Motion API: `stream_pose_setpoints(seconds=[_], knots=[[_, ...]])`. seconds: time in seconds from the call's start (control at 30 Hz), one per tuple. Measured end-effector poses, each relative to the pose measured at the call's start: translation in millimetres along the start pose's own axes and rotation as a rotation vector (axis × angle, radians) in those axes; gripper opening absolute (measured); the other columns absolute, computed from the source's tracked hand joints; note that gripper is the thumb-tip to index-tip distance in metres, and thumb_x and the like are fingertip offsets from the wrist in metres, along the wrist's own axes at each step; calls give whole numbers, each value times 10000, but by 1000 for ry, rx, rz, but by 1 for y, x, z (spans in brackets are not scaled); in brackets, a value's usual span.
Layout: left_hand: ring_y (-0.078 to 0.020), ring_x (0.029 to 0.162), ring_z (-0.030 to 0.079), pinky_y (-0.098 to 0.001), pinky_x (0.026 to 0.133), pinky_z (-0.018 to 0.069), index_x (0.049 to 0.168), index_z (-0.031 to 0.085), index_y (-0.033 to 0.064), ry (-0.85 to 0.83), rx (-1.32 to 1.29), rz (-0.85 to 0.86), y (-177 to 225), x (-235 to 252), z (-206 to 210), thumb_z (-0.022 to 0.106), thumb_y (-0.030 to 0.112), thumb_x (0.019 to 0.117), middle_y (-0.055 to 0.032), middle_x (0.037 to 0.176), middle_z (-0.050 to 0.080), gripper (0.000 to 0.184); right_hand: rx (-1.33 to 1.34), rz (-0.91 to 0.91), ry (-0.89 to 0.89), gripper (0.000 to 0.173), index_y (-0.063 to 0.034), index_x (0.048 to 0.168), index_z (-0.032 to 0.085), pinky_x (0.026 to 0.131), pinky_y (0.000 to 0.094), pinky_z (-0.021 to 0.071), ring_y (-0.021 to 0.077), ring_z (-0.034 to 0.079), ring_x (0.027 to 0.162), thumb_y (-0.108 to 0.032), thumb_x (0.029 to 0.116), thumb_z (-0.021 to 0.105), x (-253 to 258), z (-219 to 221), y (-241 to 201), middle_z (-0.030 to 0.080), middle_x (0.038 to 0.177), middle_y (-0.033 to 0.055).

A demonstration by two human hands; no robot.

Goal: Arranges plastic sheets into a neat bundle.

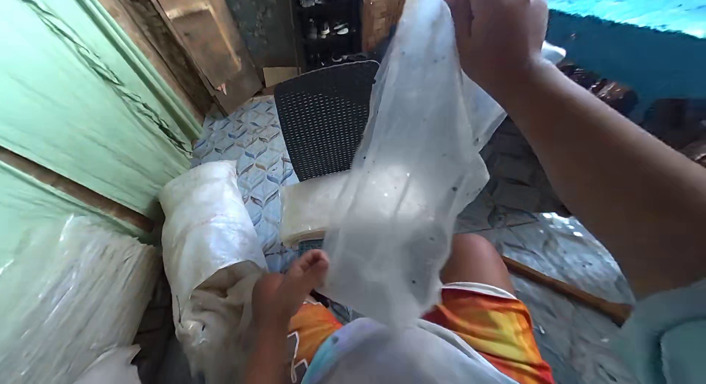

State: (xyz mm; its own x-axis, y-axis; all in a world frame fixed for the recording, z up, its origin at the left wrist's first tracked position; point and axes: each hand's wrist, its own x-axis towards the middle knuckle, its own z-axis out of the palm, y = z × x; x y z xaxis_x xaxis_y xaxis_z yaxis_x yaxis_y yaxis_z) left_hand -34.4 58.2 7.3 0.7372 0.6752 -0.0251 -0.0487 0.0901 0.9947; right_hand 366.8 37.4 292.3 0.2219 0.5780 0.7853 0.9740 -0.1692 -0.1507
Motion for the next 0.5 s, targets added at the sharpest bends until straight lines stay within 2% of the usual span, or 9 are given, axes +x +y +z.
stream_pose_setpoints(seconds=[0.03, 0.1, 0.17, 0.23, 0.3, 0.37, 0.43, 0.47, 0.5], knots=[[3, 769, 634, -211, 700, 555, 1094, 662, 197, 56, 11, 46, 3, -3, -11, 669, 329, 988, 112, 905, 680, 170, -17, 44, -50, 521, -9, 1297, 553, 777, 723, 472, 543, 655, 1017, -414, 1124, 275, -5, 7, 10, 635, 1214, 298], [-7, 736, 635, -213, 682, 560, 1111, 635, 113, 150, 225, 57, 23, -9, -34, 612, 154, 1009, 71, 879, 678, 112, -35, 58, -85, 521, 44, 1266, 541, 746, 739, 467, 583, 646, 989, -383, 1132, 274, -22, 24, 28, 622, 1203, 339], [-76, 747, 639, -285, 718, 558, 1136, 633, 37, 208, 611, -95, 57, -9, -45, 627, 68, 981, -17, 890, 676, 158, -33, 17, -54, 502, 75, 1194, 555, 682, 729, 468, 596, 651, 903, -351, 1134, 298, -43, 40, 40, 637, 1113, 361], [-166, 819, 663, -376, 778, 561, 1204, 618, 39, 173, 887, -239, 84, -7, -47, 651, 74, 969, -82, 955, 682, 240, -17, -14, 40, 477, 70, 1142, 576, 635, 686, 476, 560, 664, 827, -334, 1133, 324, -57, 54, 48, 654, 1027, 341], [-245, 924, 680, -444, 851, 569, 1241, 579, 18, 61, 1033, -326, 98, -4, -50, 659, 76, 963, -145, 1048, 669, 296, -5, -2, 106, 483, 65, 1148, 580, 663, 670, 488, 534, 675, 852, -340, 1133, 317, -61, 54, 52, 664, 1017, 329], [-293, 915, 653, -488, 830, 545, 1196, 583, -18, -35, 1104, -410, 102, -1, -58, 638, 69, 968, -185, 1037, 644, 250, -5, -10, 124, 506, 80, 1143, 574, 662, 670, 487, 543, 674, 842, -347, 1134, 303, -63, 47, 54, 664, 984, 342], [-271, 925, 636, -473, 837, 533, 1154, 609, -18, -104, 1066, -415, 113, -1, -72, 641, 80, 969, -170, 1035, 638, 211, -19, -7, 70, 514, 80, 1129, 566, 626, 678, 475, 557, 665, 804, -359, 1134, 298, -66, 42, 52, 654, 943, 346], [-222, 939, 635, -429, 847, 538, 1105, 636, 3, -101, 967, -328, 120, -5, -84, 660, 99, 955, -128, 1032, 645, 179, -25, 41, 14, 527, 70, 1144, 556, 632, 695, 469, 566, 660, 818, -381, 1134, 285, -66, 40, 51, 648, 945, 343], [-151, 950, 645, -360, 852, 552, 1038, 668, 56, -42, 797, -162, 123, -11, -99, 690, 140, 925, -54, 1020, 668, 142, -17, 110, -33, 542, 61, 1153, 548, 648, 712, 461, 580, 654, 843, -406, 1131, 273, -65, 38, 51, 643, 942, 344]])
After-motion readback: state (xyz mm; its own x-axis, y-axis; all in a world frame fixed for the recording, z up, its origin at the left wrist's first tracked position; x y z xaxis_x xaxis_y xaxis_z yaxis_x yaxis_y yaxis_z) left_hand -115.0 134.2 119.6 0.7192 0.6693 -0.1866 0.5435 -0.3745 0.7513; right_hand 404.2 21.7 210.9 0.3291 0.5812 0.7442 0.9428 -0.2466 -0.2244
